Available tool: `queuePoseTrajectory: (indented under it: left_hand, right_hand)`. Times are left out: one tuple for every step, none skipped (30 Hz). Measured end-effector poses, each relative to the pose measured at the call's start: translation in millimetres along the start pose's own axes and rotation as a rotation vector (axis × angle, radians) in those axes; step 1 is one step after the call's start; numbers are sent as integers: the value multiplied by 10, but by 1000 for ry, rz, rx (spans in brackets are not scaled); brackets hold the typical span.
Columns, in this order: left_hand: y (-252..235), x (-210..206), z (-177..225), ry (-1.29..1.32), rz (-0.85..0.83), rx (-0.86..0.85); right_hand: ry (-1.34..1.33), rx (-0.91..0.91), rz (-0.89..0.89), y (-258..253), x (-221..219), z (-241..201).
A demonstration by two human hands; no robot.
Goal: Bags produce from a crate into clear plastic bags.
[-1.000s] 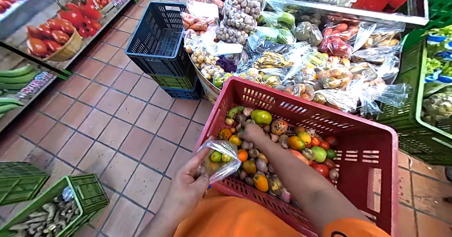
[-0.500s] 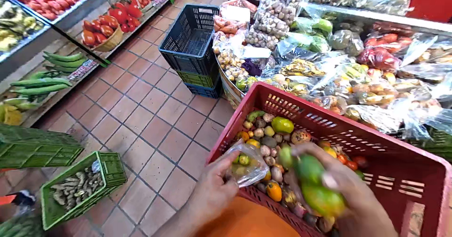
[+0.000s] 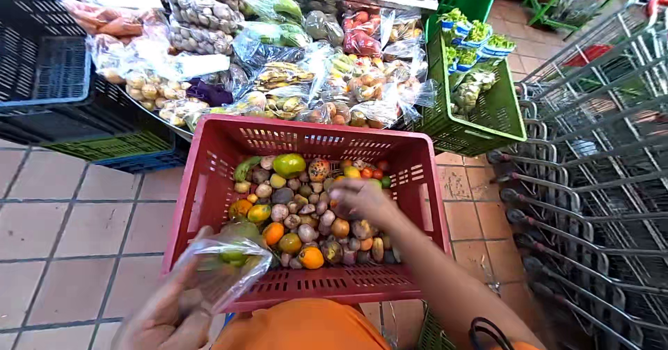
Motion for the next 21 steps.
queuePoseTrajectory:
  left_hand:
    - [7,63,9,16,31,16]
    - [20,129,5,22,61,33]
    - [24,187,-9,27,86,41]
    - [19,239,-36,40,110,39]
    - [27,291,-74,52,138,39]
    - [46,337,-109,57,171,47]
    - [58,373,-128,57,201,58]
    - [67,404,-135,57,227,62]
    - [87,429,-141,67,252,62]
    - [105,445,-144,72,271,61]
    - [114,457,-142,72,282,59]
    - [122,468,-142,68,292,57]
    - [136,483,-140,70,309,59]
    - [151,501,-140,68,332,65]
    - [157,522,-146,62,357,70]
    - [161,540,-158,62,377,77]
    - [160,553,-166,59,397,82]
    - [153,565,-175,57,406,85]
    - [144,579,-180,60,410,85]
    - [141,597,-185,65,411,87]
    - [145,622,-184,70,408,88]
  right_hand:
    - [204,-68,182,-238,444,415]
    - [374,-187,294,-431,821,889]
    - [497,-334,331,-561,1084,1325]
    - [579,-482,305,-657,1227,1674]
    - [624,-591,240,-724,1250,1940]
    - [641,-655,168,-744,1182,2110]
    - [666,-693,116,-766,1109,2205]
    - [695,-711,101,-804,1067,2228]
    - [725,-715,101,-843,1039,2229]
    - [751,-710,102,-872,1027,2230]
    - [785,-703,96,-899,1037,2229]
    - [833,-698,77,-905,1043,2220]
    - [897,-688,60,-898,1032,2197]
    - [964,-678,55,-883,1011,2156]
    - [1017,-662,76,-861,996,2104]
    - [1042,-650,101,-836,992,2079]
    - [1039,-644,122,-807,998,2071]
    - [1029,-644,136,-782,1014,2065]
    - [1020,-641,145,-763,1032,2057]
    - [1023,-632,157,-735,1034,2015]
    - [1017,-602,184,-694,1014,1927]
Point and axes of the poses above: each hand's wrist, its own y-axis away from the middle knuckle, its own x-axis out of the back of the hand, z = x × y, the point moved 6 cm from there along -y, towards the middle knuckle, and after that the axes turned 3 degrees about y, right-handed, at the moved point
